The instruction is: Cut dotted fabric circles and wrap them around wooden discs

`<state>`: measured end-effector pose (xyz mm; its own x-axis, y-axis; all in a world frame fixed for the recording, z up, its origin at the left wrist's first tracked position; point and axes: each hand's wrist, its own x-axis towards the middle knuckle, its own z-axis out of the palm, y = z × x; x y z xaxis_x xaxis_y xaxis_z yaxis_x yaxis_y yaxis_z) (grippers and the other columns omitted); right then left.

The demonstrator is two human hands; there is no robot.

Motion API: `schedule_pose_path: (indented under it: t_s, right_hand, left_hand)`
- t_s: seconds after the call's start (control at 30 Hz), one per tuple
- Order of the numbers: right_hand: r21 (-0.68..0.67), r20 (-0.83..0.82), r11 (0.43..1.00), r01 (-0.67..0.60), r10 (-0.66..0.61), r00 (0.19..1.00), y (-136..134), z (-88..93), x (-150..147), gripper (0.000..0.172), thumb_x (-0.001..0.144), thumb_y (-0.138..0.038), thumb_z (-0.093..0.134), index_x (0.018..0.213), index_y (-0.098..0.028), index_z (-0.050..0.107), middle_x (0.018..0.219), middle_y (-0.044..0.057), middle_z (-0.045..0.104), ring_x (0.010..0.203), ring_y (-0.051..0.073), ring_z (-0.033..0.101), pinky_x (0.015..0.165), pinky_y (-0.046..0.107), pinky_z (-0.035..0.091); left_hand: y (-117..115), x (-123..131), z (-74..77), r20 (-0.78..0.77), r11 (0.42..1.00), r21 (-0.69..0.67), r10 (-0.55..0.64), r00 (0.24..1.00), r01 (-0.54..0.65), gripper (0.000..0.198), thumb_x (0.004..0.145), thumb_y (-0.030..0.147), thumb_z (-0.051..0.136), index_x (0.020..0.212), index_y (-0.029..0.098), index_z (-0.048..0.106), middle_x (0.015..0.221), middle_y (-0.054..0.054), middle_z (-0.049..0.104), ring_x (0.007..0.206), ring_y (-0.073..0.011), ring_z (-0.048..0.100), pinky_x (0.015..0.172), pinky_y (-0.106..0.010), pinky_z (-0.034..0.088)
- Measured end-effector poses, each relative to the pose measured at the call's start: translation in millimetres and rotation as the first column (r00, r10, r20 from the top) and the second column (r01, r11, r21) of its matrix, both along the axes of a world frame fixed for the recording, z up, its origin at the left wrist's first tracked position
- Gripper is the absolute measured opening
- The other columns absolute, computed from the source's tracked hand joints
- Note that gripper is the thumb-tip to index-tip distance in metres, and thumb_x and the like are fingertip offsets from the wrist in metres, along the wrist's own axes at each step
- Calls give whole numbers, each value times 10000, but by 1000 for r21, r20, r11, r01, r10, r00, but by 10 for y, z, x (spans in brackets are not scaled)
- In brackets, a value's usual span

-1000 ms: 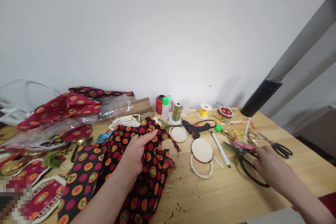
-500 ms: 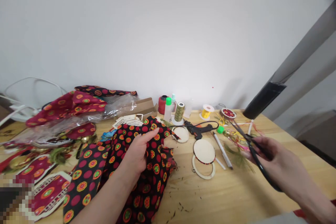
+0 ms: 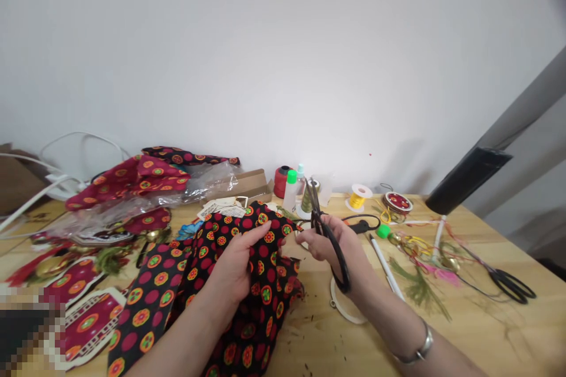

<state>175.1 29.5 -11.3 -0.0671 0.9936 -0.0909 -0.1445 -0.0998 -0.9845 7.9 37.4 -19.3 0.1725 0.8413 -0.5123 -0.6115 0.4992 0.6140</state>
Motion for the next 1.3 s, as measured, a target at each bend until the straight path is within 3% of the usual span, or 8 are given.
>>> schedule_pose_path:
  t_s: [0.13, 0.23, 0.47, 0.7, 0.9, 1.0, 1.17, 1.3]
  right_hand:
    - [34, -64, 994, 102, -100, 993, -20, -147, -89, 518, 596, -406, 823, 878, -223, 428, 739, -19, 657, 601, 119, 540, 580, 250, 403]
    - [44, -86, 994, 103, -99, 991, -39, -195, -86, 499, 618, -391, 815, 876, -227, 421, 714, -30, 647, 611, 125, 550, 610, 263, 417]
    - [37, -145, 995, 98, -91, 985, -32, -200, -19, 435, 630, -292, 799, 879, -206, 453, 716, -46, 597, 624, 110, 519, 630, 252, 400]
    - [60, -130, 993, 105, -97, 987, -5, -207, 45, 401, 638, -270, 776, 874, -193, 461, 698, -59, 547, 591, 87, 445, 559, 215, 344]
    - [29, -122, 990, 137, -132, 984, 5, -144, 50, 407, 594, -254, 777, 833, -202, 451, 685, -62, 553, 603, 93, 473, 581, 219, 371]
    - [13, -135, 992, 126, -123, 983, 1, -157, 49, 423, 580, -273, 786, 840, -207, 459, 700, -58, 570, 599, 97, 487, 581, 227, 385]
    - [34, -105, 994, 105, -101, 989, 3, -207, 36, 439, 573, -323, 814, 822, -214, 470, 706, -48, 589, 609, 108, 509, 581, 236, 395]
    - [45, -101, 995, 84, -79, 992, 8, -183, 40, 479, 567, -431, 828, 789, -210, 466, 636, -59, 544, 567, 102, 478, 556, 239, 388]
  left_hand:
    - [-2, 38, -51, -38, 999, 47, 28, 999, -26, 125, 791, 165, 629, 802, 80, 721, 711, -119, 754, 590, -228, 707, 635, -371, 601]
    - [-28, 85, -71, -87, 996, 82, 52, 995, -45, 99, 766, 132, 656, 806, 72, 724, 745, -125, 762, 625, -232, 720, 665, -353, 605]
    - [-78, 157, -130, -91, 991, 127, -23, 996, 34, 137, 739, 133, 693, 864, 86, 723, 805, -137, 767, 711, -279, 734, 681, -403, 613]
    - [-73, 192, -123, -77, 992, 121, 46, 996, -36, 138, 693, 60, 716, 807, 138, 710, 685, -48, 760, 598, -203, 723, 548, -270, 601]
    - [-85, 194, -104, -138, 982, 165, -74, 988, 97, 214, 664, 95, 749, 875, 100, 712, 790, -130, 767, 709, -282, 733, 662, -371, 609]
    - [-95, 204, -111, -153, 976, 179, -101, 983, 128, 249, 646, 85, 761, 891, 98, 715, 802, -131, 769, 739, -284, 734, 689, -359, 605]
    - [-90, 209, -126, -153, 989, 137, -26, 988, 48, 172, 636, 70, 763, 789, 127, 708, 709, -92, 765, 671, -263, 734, 600, -308, 603]
    - [-58, 175, -112, -162, 993, 118, 25, 986, -5, 150, 683, 88, 728, 831, 106, 709, 723, -115, 764, 662, -274, 733, 628, -356, 610]
